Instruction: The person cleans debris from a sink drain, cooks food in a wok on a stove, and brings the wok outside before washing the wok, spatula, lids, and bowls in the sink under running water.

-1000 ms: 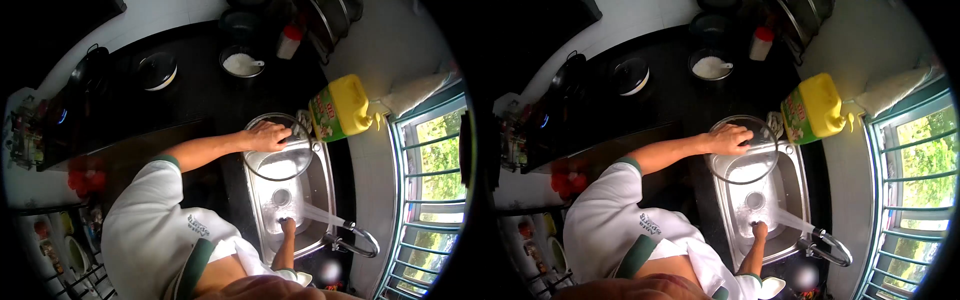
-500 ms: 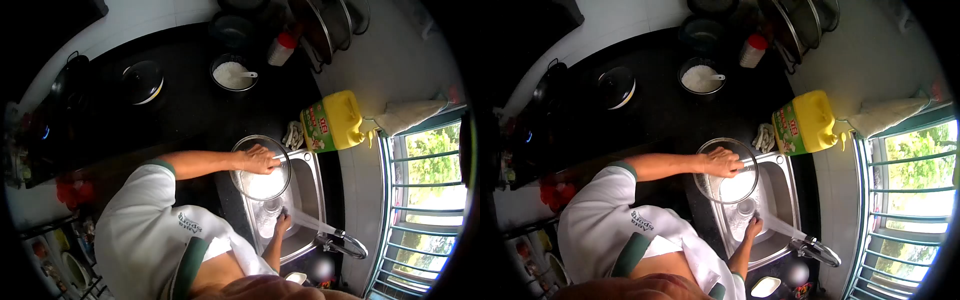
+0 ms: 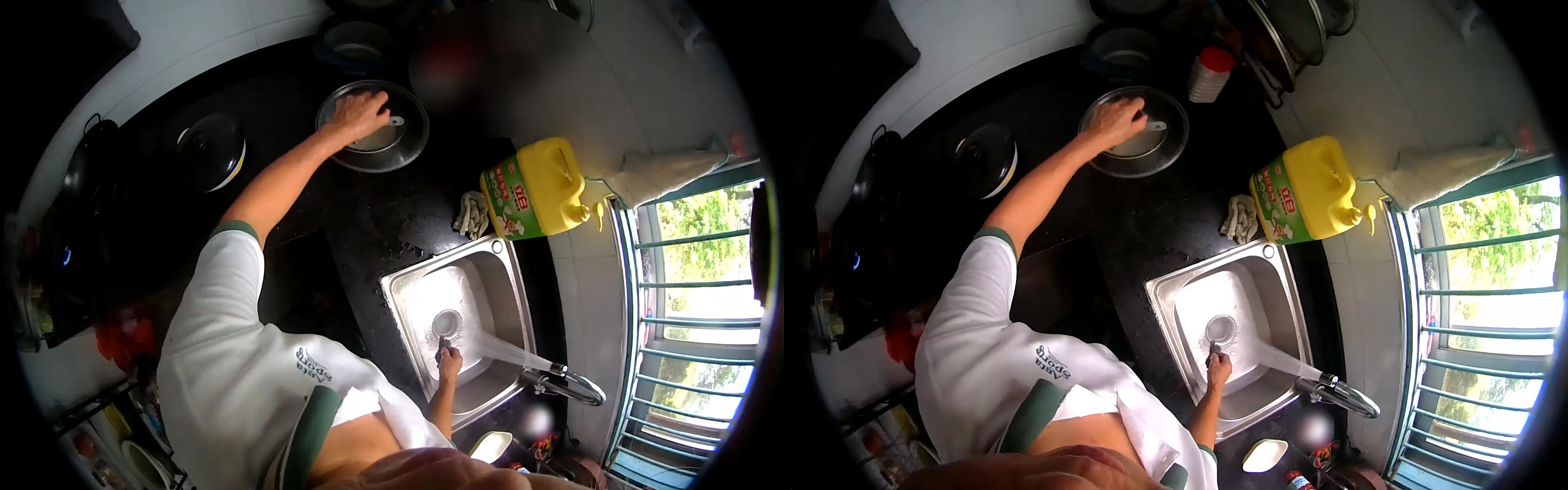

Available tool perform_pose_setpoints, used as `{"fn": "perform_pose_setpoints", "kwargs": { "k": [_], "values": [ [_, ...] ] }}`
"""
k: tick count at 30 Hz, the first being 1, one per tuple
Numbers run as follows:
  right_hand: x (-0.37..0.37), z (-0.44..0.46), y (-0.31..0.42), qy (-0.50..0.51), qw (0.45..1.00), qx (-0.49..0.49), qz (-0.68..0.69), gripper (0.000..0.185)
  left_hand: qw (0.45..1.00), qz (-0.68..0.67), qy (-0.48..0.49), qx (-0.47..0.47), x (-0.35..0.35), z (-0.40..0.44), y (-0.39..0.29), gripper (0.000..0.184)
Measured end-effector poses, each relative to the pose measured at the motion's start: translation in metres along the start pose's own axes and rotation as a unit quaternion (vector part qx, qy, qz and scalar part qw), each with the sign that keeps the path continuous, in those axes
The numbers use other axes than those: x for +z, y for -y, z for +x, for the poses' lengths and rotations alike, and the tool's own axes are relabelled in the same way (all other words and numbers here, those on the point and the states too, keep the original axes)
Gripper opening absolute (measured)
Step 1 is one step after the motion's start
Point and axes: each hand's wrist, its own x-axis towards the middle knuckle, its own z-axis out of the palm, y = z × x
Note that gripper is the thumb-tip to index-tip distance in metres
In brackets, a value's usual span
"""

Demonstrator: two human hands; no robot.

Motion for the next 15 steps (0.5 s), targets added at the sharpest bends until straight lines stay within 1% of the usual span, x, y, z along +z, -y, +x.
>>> {"fn": "perform_pose_setpoints", "kwargs": {
  "k": [2, 4, 6, 7, 8, 10, 12, 14, 15],
  "values": [
    [0.008, 0.001, -0.009, -0.003, 1.000, 0.002, -0.003, 0.016, 0.998, -0.007, 0.062, -0.028, -0.002, 0.010, 0.009, 0.032],
    [0.015, 0.003, -0.025, -0.007, 1.000, -0.003, -0.015, 0.015, 0.994, 0.016, 0.099, -0.031, 0.009, 0.013, 0.019, 0.039],
    [0.017, 0.004, -0.037, -0.009, 1.000, -0.021, -0.021, 0.015, 0.990, 0.028, 0.129, -0.042, 0.007, 0.012, 0.016, 0.040],
    [0.016, 0.003, -0.035, -0.014, 1.000, -0.011, -0.012, 0.017, 0.986, 0.027, 0.158, -0.039, 0.000, 0.011, 0.012, 0.041],
    [0.016, 0.001, -0.031, -0.019, 1.000, 0.001, -0.003, 0.018, 0.991, 0.042, 0.129, -0.020, 0.012, 0.008, 0.020, 0.040],
    [0.010, -0.006, -0.017, -0.010, 0.999, 0.001, -0.046, 0.022, 0.982, 0.045, 0.182, -0.023, 0.018, 0.008, 0.028, 0.040],
    [0.011, -0.008, -0.012, -0.020, 0.997, 0.012, -0.070, 0.024, 0.982, 0.042, 0.183, -0.004, 0.013, 0.008, 0.027, 0.039],
    [0.015, -0.011, -0.007, -0.005, 0.998, 0.058, -0.011, 0.022, 0.986, 0.038, 0.157, 0.034, 0.017, 0.010, 0.033, 0.039],
    [0.016, -0.012, -0.006, 0.009, 0.996, 0.084, 0.029, 0.021, 0.983, 0.034, 0.177, 0.036, 0.011, 0.012, 0.031, 0.039]
  ]
}}
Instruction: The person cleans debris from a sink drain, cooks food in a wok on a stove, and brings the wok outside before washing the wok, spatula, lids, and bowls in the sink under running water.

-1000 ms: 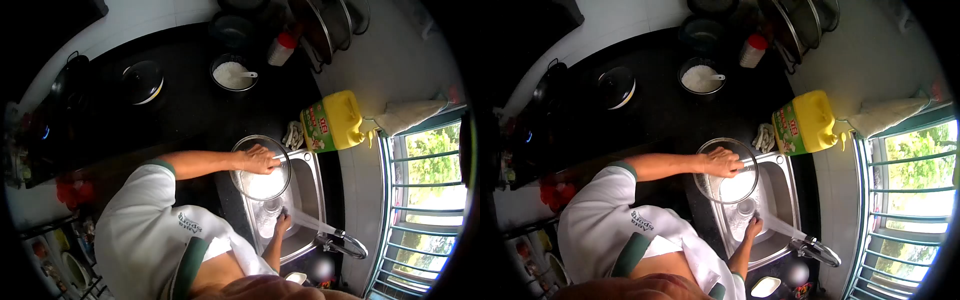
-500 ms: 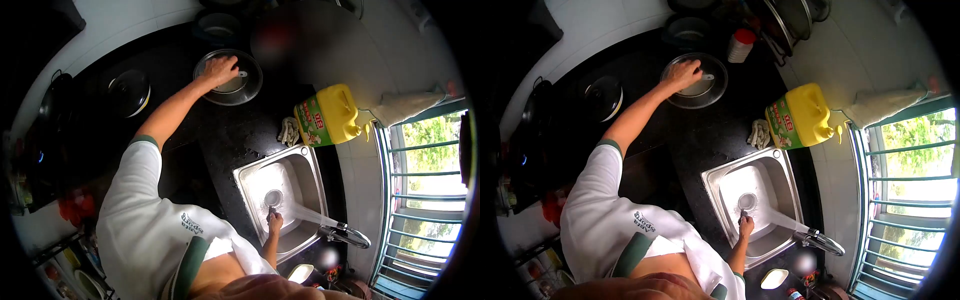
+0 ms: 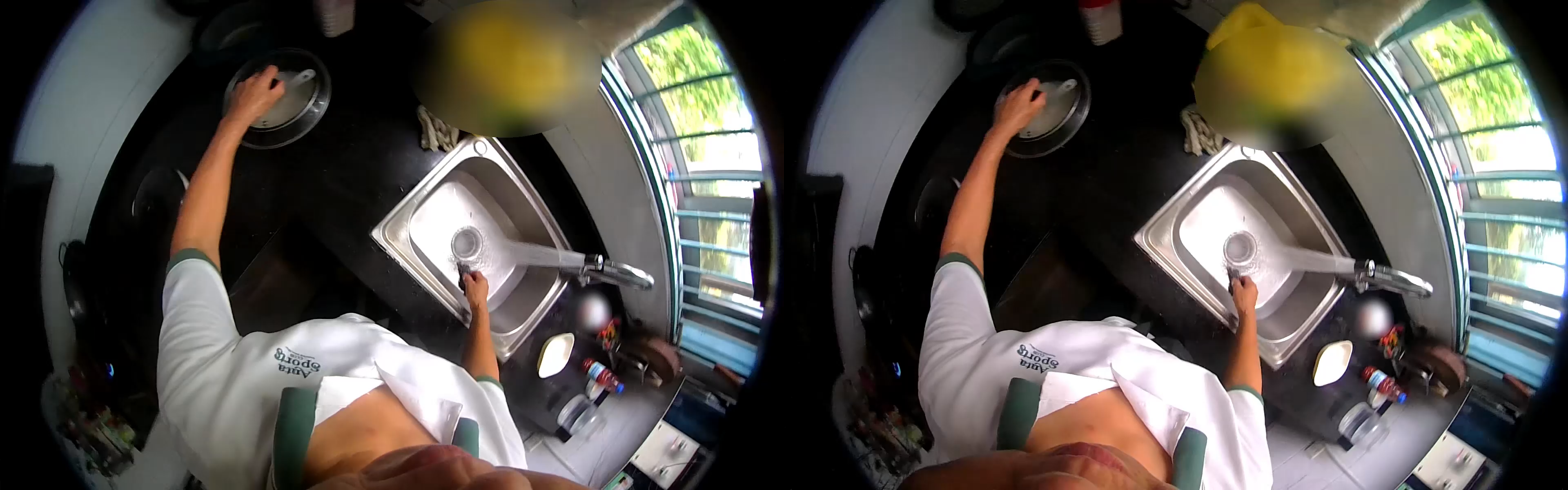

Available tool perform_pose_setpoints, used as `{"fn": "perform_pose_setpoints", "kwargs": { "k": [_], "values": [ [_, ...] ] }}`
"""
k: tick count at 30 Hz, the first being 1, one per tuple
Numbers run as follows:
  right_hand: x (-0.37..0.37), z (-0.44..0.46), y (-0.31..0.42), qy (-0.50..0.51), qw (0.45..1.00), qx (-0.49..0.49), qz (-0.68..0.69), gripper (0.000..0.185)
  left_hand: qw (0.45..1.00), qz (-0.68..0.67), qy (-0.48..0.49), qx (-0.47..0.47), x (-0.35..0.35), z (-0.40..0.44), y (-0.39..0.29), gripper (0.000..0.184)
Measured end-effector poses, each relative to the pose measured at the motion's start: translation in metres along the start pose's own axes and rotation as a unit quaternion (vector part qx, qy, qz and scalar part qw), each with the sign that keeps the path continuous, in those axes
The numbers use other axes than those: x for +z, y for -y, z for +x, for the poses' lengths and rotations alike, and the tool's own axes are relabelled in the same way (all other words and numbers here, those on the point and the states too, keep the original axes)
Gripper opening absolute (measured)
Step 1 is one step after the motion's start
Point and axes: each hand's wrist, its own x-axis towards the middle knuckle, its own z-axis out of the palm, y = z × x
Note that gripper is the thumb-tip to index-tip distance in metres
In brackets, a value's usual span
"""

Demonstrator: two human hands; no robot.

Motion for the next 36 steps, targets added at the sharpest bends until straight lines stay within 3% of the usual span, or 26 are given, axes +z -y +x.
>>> {"fn": "perform_pose_setpoints", "kwargs": {
  "k": [5, 11, 13, 14, 15, 16, 17, 19, 21, 23, 25, 26, 27, 29, 31, 33, 34, 35, 36],
  "values": [
    [0.000, -0.007, 0.033, 0.037, 0.990, 0.096, 0.093, 0.018, 0.999, 0.001, 0.020, 0.034, 0.005, -0.005, 0.007, 0.039],
    [0.001, 0.015, 0.049, 0.048, 0.985, 0.033, 0.160, 0.017, 0.999, 0.000, 0.044, 0.020, -0.009, -0.001, 0.004, 0.036],
    [-0.004, 0.030, 0.047, 0.007, 0.996, -0.017, 0.088, 0.017, 0.996, 0.082, 0.039, 0.021, 0.003, -0.001, -0.012, 0.036],
    [-0.011, 0.028, 0.056, -0.002, 0.979, -0.009, 0.205, 0.017, 0.998, 0.041, 0.053, 0.014, 0.003, 0.000, -0.017, 0.037],
    [-0.021, 0.026, 0.070, -0.022, 0.947, -0.001, 0.320, 0.017, 0.997, 0.000, 0.073, 0.011, 0.002, -0.001, -0.013, 0.038],
    [-0.031, 0.028, 0.081, -0.030, 0.909, 0.020, 0.414, 0.017, 0.999, -0.037, 0.012, 0.021, 0.015, 0.001, -0.001, 0.041],
    [-0.040, 0.027, 0.088, -0.037, 0.862, 0.057, 0.503, 0.019, 0.999, 0.033, 0.024, 0.021, 0.012, 0.005, 0.000, 0.043],
    [-0.040, 0.042, 0.057, -0.047, 0.809, 0.214, 0.545, 0.014, 0.999, 0.020, 0.022, 0.017, 0.013, 0.008, 0.013, 0.049],
    [-0.049, 0.044, 0.049, -0.079, 0.622, 0.225, 0.746, 0.017, 0.991, 0.128, -0.008, 0.027, 0.000, -0.006, 0.004, 0.054],
    [-0.062, 0.041, 0.046, -0.035, 0.571, 0.152, 0.806, 0.014, 0.984, 0.090, -0.127, 0.088, -0.015, -0.024, -0.029, 0.050],
    [-0.064, 0.038, 0.027, 0.042, 0.816, 0.087, 0.571, 0.013, 0.984, -0.040, -0.142, 0.098, -0.001, -0.040, -0.061, 0.041],
    [-0.062, 0.030, 0.021, 0.021, 0.812, 0.093, 0.575, 0.013, 0.977, -0.056, -0.111, 0.176, 0.006, -0.051, -0.086, 0.036],
    [-0.061, 0.027, 0.020, 0.015, 0.893, 0.078, 0.443, 0.016, 0.962, -0.071, -0.085, 0.249, 0.015, -0.064, -0.119, 0.032],
    [-0.066, 0.033, 0.027, 0.021, 0.989, 0.039, 0.143, 0.022, 0.950, -0.141, 0.047, 0.274, 0.032, -0.093, -0.182, 0.027],
    [-0.092, 0.022, 0.047, 0.019, 0.916, 0.006, 0.401, 0.018, 0.927, -0.195, 0.155, 0.281, 0.059, -0.116, -0.227, 0.026],
    [-0.087, 0.022, 0.019, 0.128, 0.885, 0.095, 0.438, 0.015, 0.900, -0.200, 0.201, 0.332, 0.099, -0.134, -0.253, 0.026],
    [-0.074, 0.014, -0.012, 0.160, 0.986, 0.008, 0.041, 0.014, 0.883, -0.213, 0.265, 0.323, 0.112, -0.142, -0.266, 0.027],
    [-0.068, 0.017, -0.032, 0.152, 0.913, -0.081, -0.368, 0.014, 0.870, -0.221, 0.266, 0.350, 0.135, -0.149, -0.269, 0.026],
    [-0.082, 0.019, -0.024, 0.069, 0.982, 0.011, -0.178, 0.013, 0.863, -0.201, 0.252, 0.388, 0.140, -0.157, -0.278, 0.027]
  ]
}}
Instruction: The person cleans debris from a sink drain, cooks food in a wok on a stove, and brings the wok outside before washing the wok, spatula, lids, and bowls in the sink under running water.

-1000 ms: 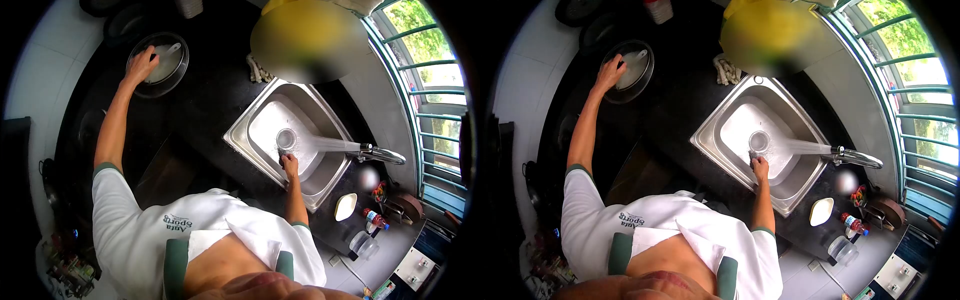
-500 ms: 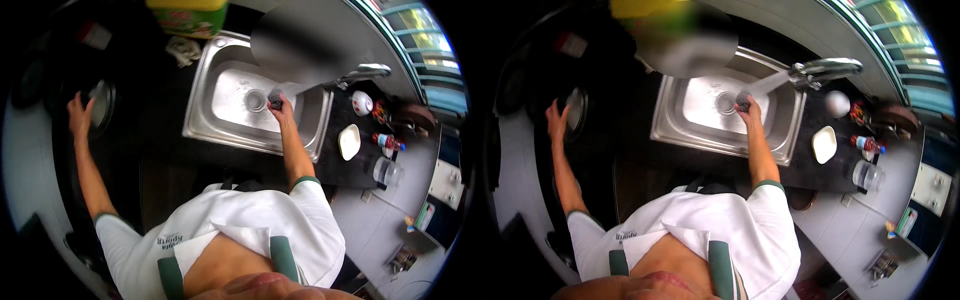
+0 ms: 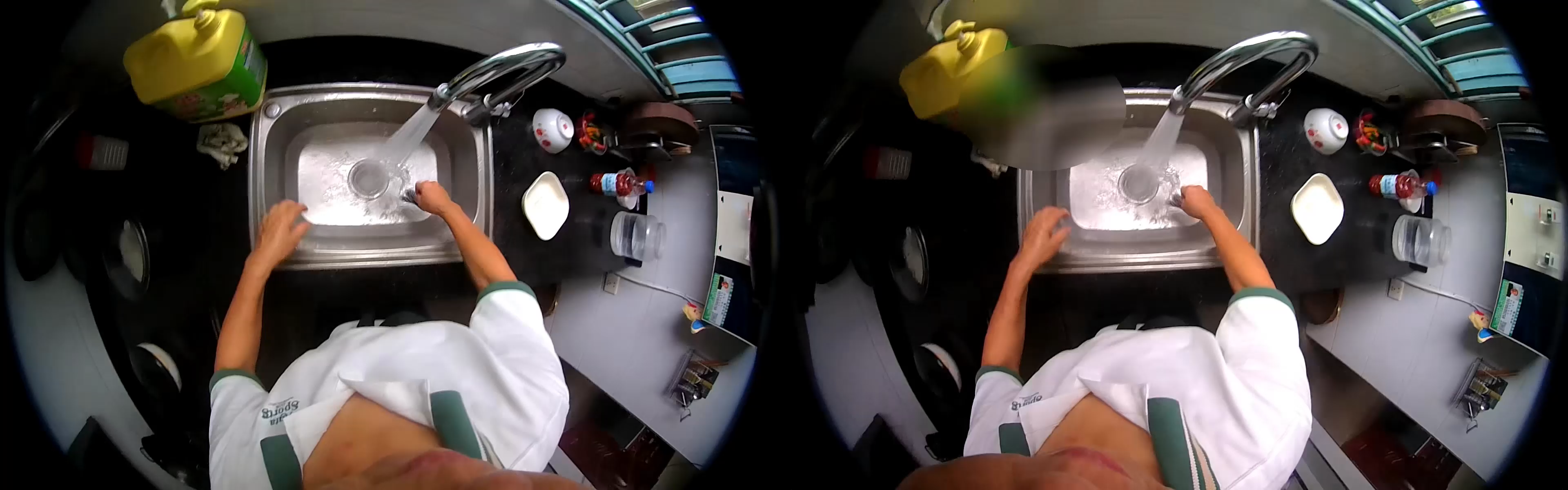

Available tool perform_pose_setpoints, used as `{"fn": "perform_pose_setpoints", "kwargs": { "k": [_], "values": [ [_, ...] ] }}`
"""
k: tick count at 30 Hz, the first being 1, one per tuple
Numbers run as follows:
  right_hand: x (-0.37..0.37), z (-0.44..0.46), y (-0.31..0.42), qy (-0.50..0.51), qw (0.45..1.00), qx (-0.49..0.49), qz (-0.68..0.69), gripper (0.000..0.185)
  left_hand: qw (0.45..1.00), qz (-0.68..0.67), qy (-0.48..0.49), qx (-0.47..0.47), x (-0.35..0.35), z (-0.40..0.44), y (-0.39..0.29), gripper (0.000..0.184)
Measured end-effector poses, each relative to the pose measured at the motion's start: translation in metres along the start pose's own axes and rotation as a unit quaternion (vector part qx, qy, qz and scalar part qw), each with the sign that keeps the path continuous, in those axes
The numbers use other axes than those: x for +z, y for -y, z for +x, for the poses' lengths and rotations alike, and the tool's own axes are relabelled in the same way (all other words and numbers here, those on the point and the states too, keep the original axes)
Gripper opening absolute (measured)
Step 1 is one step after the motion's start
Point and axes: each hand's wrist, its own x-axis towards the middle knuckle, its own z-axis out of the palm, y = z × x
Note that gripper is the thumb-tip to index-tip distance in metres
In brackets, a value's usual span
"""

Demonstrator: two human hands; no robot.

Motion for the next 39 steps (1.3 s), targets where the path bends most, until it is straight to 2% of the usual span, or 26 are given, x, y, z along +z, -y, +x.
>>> {"fn": "perform_pose_setpoints", "kwargs": {
  "k": [1, 2, 4, 5, 6, 8, 9, 11, 13, 16, 18, 20, 21, 23, 24, 26, 27, 29, 30, 33, 34, 35, 36, 37, 38, 39],
  "values": [
    [-0.022, -0.003, 0.003, -0.124, 0.990, 0.014, 0.067, 0.011, 1.000, -0.011, 0.002, 0.006, 0.014, 0.001, -0.002, 0.028],
    [-0.049, 0.003, 0.009, -0.232, 0.964, -0.041, 0.125, 0.010, 0.999, -0.039, 0.022, -0.019, 0.021, -0.001, -0.008, 0.028],
    [-0.102, 0.028, 0.029, -0.453, 0.855, -0.159, 0.194, 0.012, 0.994, -0.073, 0.066, -0.049, 0.027, 0.005, -0.022, 0.029],
    [-0.131, 0.043, 0.049, -0.521, 0.812, -0.216, 0.152, 0.009, 0.991, -0.085, 0.088, -0.061, 0.031, 0.006, -0.030, 0.029],
    [-0.149, 0.060, 0.067, -0.499, 0.800, -0.231, 0.241, 0.013, 0.990, -0.095, 0.088, -0.062, 0.039, 0.004, -0.032, 0.028],
    [-0.137, 0.147, 0.061, -0.422, 0.881, -0.214, -0.013, 0.042, 0.988, -0.100, 0.092, -0.074, 0.048, 0.008, -0.045, 0.028],
    [-0.130, 0.190, 0.058, -0.383, 0.886, -0.225, -0.134, 0.057, 0.988, -0.098, 0.102, -0.067, 0.054, 0.010, -0.050, 0.028],
    [-0.135, 0.160, 0.079, -0.349, 0.918, -0.172, -0.078, 0.064, 0.981, -0.118, 0.115, -0.103, 0.058, 0.013, -0.054, 0.029],
    [-0.146, 0.110, 0.086, -0.413, 0.885, -0.214, -0.010, 0.059, 0.985, -0.101, 0.117, -0.076, 0.069, 0.010, -0.040, 0.029],
    [-0.142, -0.019, 0.052, -0.521, 0.834, -0.181, 0.017, 0.050, 0.971, -0.138, 0.145, -0.133, 0.070, 0.023, -0.053, 0.030],
    [-0.128, -0.098, -0.005, -0.526, 0.845, -0.098, -0.013, 0.050, 0.963, -0.170, 0.162, -0.134, 0.081, 0.033, -0.059, 0.030],
    [-0.101, -0.155, -0.067, -0.499, 0.866, 0.031, -0.021, 0.048, 0.945, -0.234, 0.176, -0.143, 0.094, 0.044, -0.067, 0.029],
    [-0.086, -0.176, -0.092, -0.477, 0.866, 0.126, -0.084, 0.044, 0.945, -0.231, 0.197, -0.119, 0.103, 0.054, -0.074, 0.028],
    [-0.072, -0.198, -0.137, -0.434, 0.878, 0.145, -0.141, 0.026, 0.936, -0.241, 0.238, -0.097, 0.120, 0.079, -0.096, 0.031],
    [-0.066, -0.197, -0.140, -0.434, 0.879, 0.140, -0.139, 0.026, 0.927, -0.254, 0.260, -0.098, 0.127, 0.089, -0.110, 0.035],
    [-0.071, -0.190, -0.140, -0.407, 0.909, 0.046, -0.080, 0.003, 0.918, -0.320, 0.213, -0.098, 0.146, 0.102, -0.136, 0.052],
    [-0.074, -0.183, -0.125, -0.439, 0.893, -0.035, -0.090, 0.009, 0.919, -0.319, 0.209, -0.099, 0.148, 0.107, -0.148, 0.052],
    [-0.077, -0.168, -0.090, -0.383, 0.903, -0.187, -0.048, 0.007, 0.983, -0.122, 0.043, 0.127, 0.127, 0.110, -0.185, 0.071],
    [-0.077, -0.159, -0.072, -0.367, 0.898, -0.241, -0.012, 0.008, 0.981, -0.151, 0.093, 0.074, 0.114, 0.110, -0.198, 0.063],
    [-0.072, -0.134, -0.044, -0.258, 0.922, -0.269, 0.105, 0.011, 0.985, -0.090, 0.111, 0.101, 0.117, 0.118, -0.147, 0.058],
    [-0.077, -0.129, -0.039, -0.301, 0.897, -0.300, 0.120, 0.019, 0.986, -0.085, 0.104, 0.099, 0.112, 0.118, -0.139, 0.043],
    [-0.086, -0.124, -0.037, -0.344, 0.869, -0.331, 0.133, 0.028, 0.986, -0.084, 0.102, 0.104, 0.108, 0.120, -0.132, 0.043],
    [-0.097, -0.120, -0.040, -0.375, 0.863, -0.301, 0.155, 0.035, 0.949, -0.259, 0.166, -0.067, 0.106, 0.121, -0.125, 0.042],
    [-0.108, -0.117, -0.045, -0.402, 0.856, -0.270, 0.180, 0.043, 0.849, -0.417, 0.221, -0.237, 0.105, 0.117, -0.118, 0.044],
    [-0.120, -0.116, -0.056, -0.413, 0.861, -0.221, 0.198, 0.045, 0.848, -0.418, 0.223, -0.239, 0.105, 0.113, -0.106, 0.044],
    [-0.125, -0.105, -0.073, -0.452, 0.844, -0.177, 0.226, 0.040, 0.753, -0.538, 0.227, -0.305, 0.106, 0.111, -0.091, 0.053]
  ]
}}
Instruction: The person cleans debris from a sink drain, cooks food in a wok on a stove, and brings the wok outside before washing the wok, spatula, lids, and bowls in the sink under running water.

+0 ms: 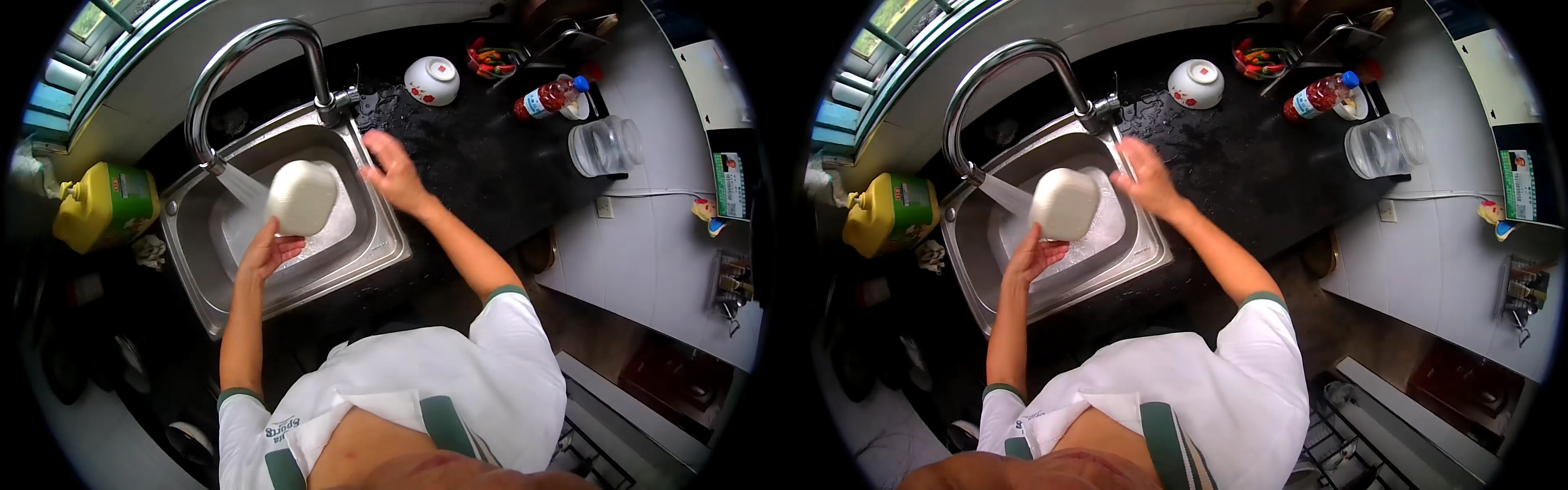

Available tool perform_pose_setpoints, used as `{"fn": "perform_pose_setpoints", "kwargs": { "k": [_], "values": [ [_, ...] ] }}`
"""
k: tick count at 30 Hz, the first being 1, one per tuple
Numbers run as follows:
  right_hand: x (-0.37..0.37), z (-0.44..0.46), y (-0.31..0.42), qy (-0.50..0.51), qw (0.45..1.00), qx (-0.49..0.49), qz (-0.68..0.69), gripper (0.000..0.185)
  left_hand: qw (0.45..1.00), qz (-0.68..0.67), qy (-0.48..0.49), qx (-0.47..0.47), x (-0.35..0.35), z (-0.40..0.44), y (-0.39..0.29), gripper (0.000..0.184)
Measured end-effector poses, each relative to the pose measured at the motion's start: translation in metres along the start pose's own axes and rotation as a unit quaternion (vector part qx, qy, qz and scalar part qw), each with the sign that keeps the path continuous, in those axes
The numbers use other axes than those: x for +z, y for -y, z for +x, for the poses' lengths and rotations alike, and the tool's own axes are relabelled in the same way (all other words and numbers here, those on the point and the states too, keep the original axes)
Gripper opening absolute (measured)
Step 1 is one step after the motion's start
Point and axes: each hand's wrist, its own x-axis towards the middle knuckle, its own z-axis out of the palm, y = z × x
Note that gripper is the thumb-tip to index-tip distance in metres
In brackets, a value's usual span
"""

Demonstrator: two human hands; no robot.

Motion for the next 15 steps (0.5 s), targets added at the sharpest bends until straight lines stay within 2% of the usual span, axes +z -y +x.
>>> {"fn": "perform_pose_setpoints", "kwargs": {
  "k": [1, 2, 4, 5, 7, 8, 10, 11, 15],
  "values": [
    [-0.011, 0.010, -0.017, -0.037, 0.999, 0.012, -0.019, 0.036, 0.986, -0.154, 0.026, -0.052, -0.006, 0.002, 0.002, 0.063],
    [-0.020, 0.016, -0.040, -0.058, 0.995, 0.087, 0.005, 0.033, 0.987, -0.153, 0.028, -0.049, -0.006, -0.001, 0.000, 0.063],
    [-0.039, 0.032, -0.081, -0.105, 0.979, 0.173, -0.030, 0.025, 0.966, -0.254, 0.015, 0.046, -0.007, -0.014, -0.006, 0.073],
    [-0.046, 0.040, -0.109, -0.095, 0.977, 0.170, -0.089, 0.026, 0.970, -0.240, 0.005, 0.023, -0.017, -0.011, 0.002, 0.072],
    [-0.057, 0.058, -0.138, -0.073, 0.969, 0.204, -0.121, 0.030, 0.969, -0.244, -0.016, 0.022, -0.016, -0.018, 0.007, 0.070],
    [-0.059, 0.067, -0.145, -0.072, 0.964, 0.222, -0.126, 0.030, 0.970, -0.241, -0.034, 0.020, -0.017, -0.019, 0.006, 0.069],
    [-0.054, 0.078, -0.152, -0.113, 0.965, 0.194, -0.135, 0.032, 0.972, -0.231, -0.032, 0.011, -0.019, -0.024, 0.008, 0.069],
    [-0.053, 0.081, -0.154, -0.091, 0.961, 0.203, -0.165, 0.033, 0.975, -0.222, -0.026, 0.001, -0.019, -0.027, 0.011, 0.069],
    [-0.049, 0.077, -0.151, -0.055, 0.974, 0.194, -0.101, 0.031, 0.977, -0.212, -0.032, -0.014, -0.015, -0.035, 0.011, 0.068]
  ]
}}
